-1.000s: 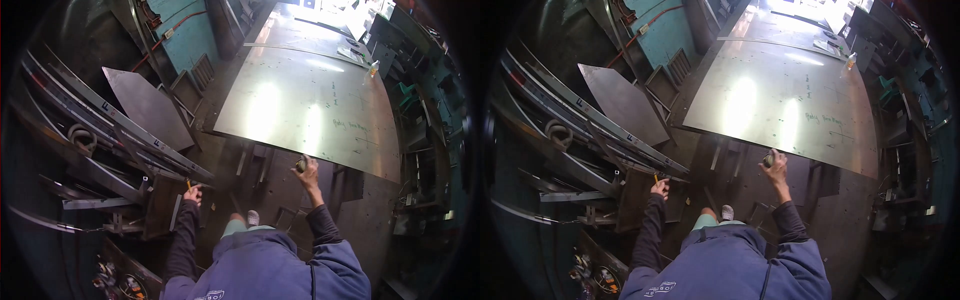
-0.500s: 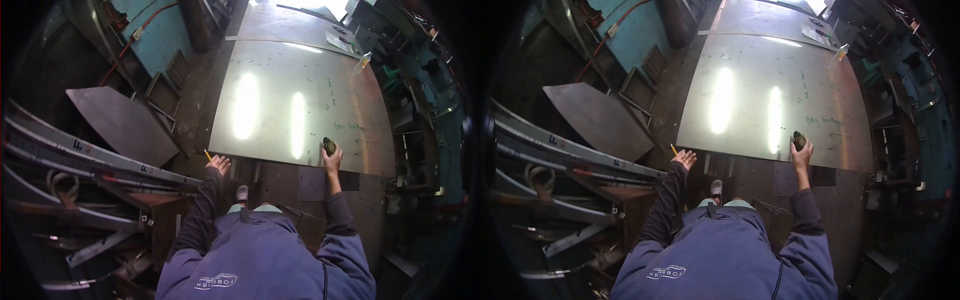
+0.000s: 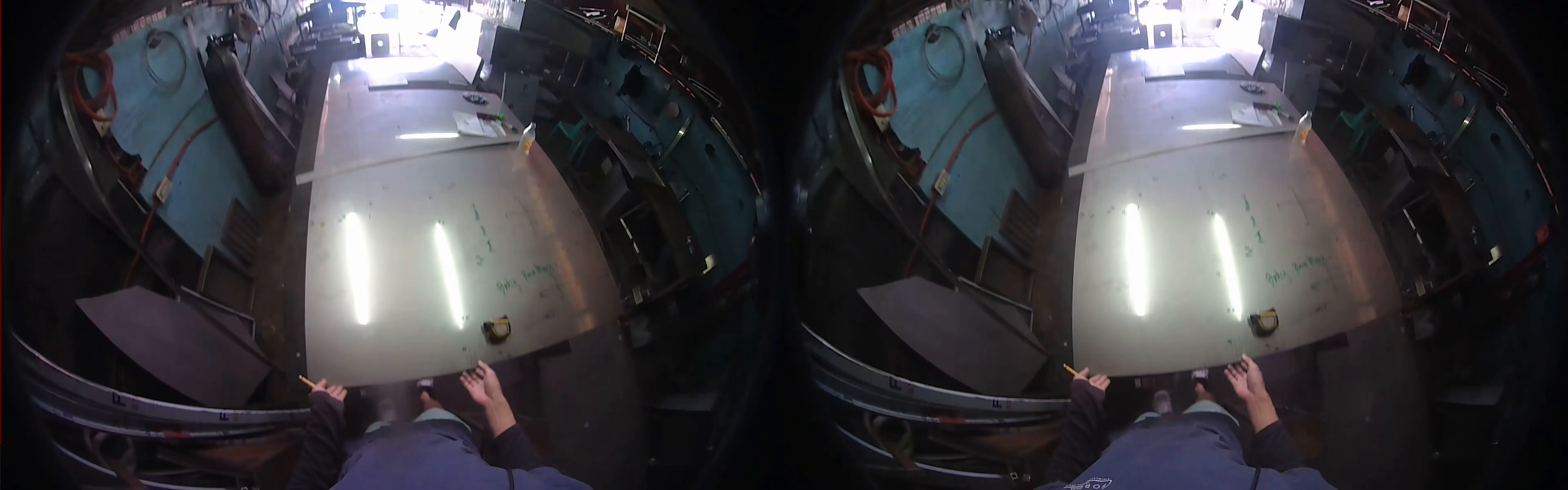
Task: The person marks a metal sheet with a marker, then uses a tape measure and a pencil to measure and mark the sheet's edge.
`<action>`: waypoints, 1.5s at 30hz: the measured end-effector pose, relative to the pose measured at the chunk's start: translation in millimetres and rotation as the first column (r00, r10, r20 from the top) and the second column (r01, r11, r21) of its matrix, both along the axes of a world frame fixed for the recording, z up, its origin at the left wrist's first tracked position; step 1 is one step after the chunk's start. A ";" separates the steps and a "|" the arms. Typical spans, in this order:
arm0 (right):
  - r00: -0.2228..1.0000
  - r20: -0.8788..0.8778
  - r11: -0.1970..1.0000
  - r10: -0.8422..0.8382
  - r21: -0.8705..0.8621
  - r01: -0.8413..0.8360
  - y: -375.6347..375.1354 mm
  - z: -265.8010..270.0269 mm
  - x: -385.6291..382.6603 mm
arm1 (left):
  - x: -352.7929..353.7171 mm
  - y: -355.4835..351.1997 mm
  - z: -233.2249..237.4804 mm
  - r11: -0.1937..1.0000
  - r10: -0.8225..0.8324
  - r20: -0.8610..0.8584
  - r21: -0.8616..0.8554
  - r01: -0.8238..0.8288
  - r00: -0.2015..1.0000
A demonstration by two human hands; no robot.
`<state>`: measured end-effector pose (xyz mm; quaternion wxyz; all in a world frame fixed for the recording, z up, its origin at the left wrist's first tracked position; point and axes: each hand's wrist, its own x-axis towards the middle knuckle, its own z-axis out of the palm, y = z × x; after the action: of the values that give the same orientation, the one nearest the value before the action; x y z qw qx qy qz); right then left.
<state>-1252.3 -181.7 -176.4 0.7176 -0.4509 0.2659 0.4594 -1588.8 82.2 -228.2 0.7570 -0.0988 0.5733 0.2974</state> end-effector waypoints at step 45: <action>0.940 0.335 0.994 -0.068 -0.057 0.092 -17.5 -20.1 11.9 | -6.1 -23.9 54.7 0.833 -0.131 -0.754 0.268 0.483 0.643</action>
<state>-1240.4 -199.2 -196.5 0.7534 -0.5363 0.1757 0.3375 -1594.8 58.3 -173.5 0.5184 0.3016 0.7427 0.2978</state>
